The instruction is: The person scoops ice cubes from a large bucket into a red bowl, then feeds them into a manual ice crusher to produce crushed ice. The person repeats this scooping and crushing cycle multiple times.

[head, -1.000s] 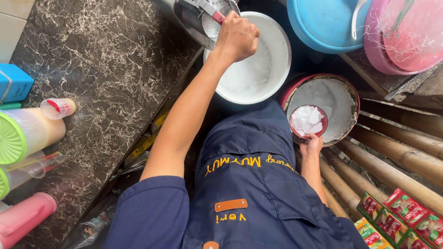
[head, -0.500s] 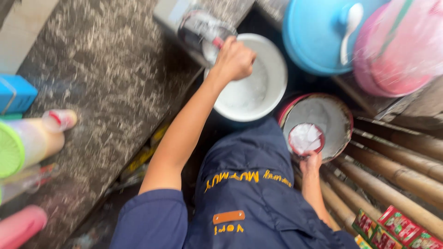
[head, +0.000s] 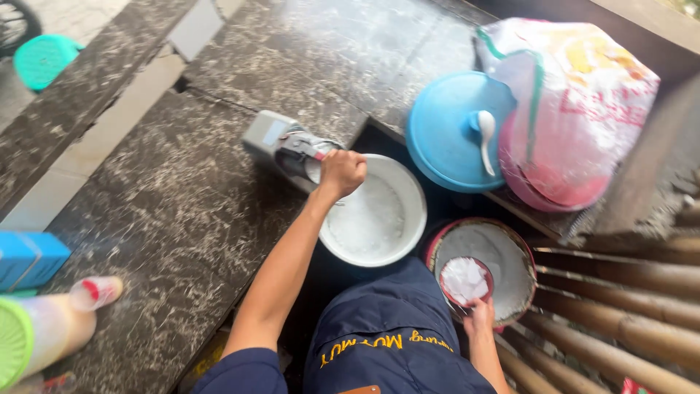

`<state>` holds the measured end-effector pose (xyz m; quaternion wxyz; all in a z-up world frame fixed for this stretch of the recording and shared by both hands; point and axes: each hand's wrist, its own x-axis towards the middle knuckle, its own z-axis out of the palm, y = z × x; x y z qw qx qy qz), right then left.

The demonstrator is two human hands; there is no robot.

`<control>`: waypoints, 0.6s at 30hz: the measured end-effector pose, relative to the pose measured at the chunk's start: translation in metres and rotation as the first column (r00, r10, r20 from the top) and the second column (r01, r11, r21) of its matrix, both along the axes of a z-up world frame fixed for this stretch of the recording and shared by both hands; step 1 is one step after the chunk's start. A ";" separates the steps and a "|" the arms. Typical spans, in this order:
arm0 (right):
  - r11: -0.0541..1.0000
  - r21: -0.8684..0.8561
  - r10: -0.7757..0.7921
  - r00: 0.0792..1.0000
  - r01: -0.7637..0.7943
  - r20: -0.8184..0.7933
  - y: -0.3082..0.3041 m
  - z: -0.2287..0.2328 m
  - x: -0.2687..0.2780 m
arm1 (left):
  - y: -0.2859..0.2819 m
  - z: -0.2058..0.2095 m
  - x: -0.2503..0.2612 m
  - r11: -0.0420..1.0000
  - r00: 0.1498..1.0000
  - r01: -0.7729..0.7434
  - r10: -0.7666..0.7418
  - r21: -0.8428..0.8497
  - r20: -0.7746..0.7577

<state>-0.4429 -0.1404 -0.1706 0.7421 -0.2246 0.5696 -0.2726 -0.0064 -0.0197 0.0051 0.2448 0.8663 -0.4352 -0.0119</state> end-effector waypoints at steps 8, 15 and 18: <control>0.995 -0.059 0.084 0.996 -0.084 -0.001 0.005 0.017 0.000 | -0.014 0.002 -0.008 0.890 0.984 0.180 -0.158 0.418 -0.087; 0.990 -0.091 0.105 0.994 -0.104 0.009 0.002 0.008 0.015 | -0.019 -0.007 -0.007 0.919 0.987 0.129 -0.156 0.371 0.043; 0.991 -0.083 0.105 0.994 -0.106 -0.024 0.000 0.002 0.017 | -0.016 -0.012 -0.008 0.952 0.979 0.142 -0.176 0.273 0.106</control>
